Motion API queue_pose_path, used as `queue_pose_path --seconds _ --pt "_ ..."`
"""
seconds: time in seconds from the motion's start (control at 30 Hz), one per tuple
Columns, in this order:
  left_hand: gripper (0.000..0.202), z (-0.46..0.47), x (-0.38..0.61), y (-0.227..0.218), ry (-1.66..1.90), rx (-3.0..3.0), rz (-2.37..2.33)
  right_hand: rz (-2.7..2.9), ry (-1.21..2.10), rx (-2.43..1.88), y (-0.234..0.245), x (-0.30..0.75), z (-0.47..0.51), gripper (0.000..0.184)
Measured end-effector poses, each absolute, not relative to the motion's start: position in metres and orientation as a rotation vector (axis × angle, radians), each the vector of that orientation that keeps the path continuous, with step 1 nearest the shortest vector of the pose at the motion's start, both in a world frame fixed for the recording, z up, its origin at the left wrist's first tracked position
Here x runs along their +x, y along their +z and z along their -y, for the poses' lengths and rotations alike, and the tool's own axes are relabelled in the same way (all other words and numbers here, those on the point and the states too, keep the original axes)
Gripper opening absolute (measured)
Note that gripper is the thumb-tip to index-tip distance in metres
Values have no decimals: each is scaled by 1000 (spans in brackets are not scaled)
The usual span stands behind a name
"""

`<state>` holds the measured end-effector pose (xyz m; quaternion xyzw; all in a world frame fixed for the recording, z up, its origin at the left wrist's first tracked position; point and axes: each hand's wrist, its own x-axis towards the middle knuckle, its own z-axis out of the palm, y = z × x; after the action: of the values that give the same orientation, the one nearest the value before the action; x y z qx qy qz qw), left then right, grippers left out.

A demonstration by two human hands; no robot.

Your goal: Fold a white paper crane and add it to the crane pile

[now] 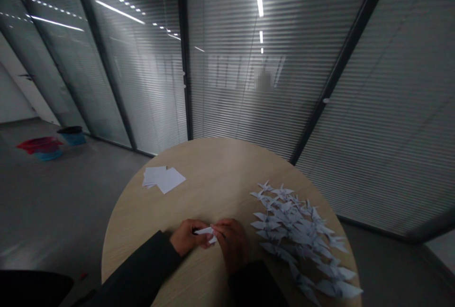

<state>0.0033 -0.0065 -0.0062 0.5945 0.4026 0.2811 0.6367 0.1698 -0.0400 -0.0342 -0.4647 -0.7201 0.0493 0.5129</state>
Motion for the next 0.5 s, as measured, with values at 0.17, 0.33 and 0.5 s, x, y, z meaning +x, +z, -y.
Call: queue_pose_path --seconds 0.17,0.33,0.5 --pt "52 7 5 -10 642 1252 -897 1762 136 -1098 -39 171 40 21" --pt "53 6 5 -12 616 1191 -843 1699 93 -1067 -38 168 41 23" --pt "53 6 5 -10 613 1125 -801 1726 37 -1066 -32 167 41 16"
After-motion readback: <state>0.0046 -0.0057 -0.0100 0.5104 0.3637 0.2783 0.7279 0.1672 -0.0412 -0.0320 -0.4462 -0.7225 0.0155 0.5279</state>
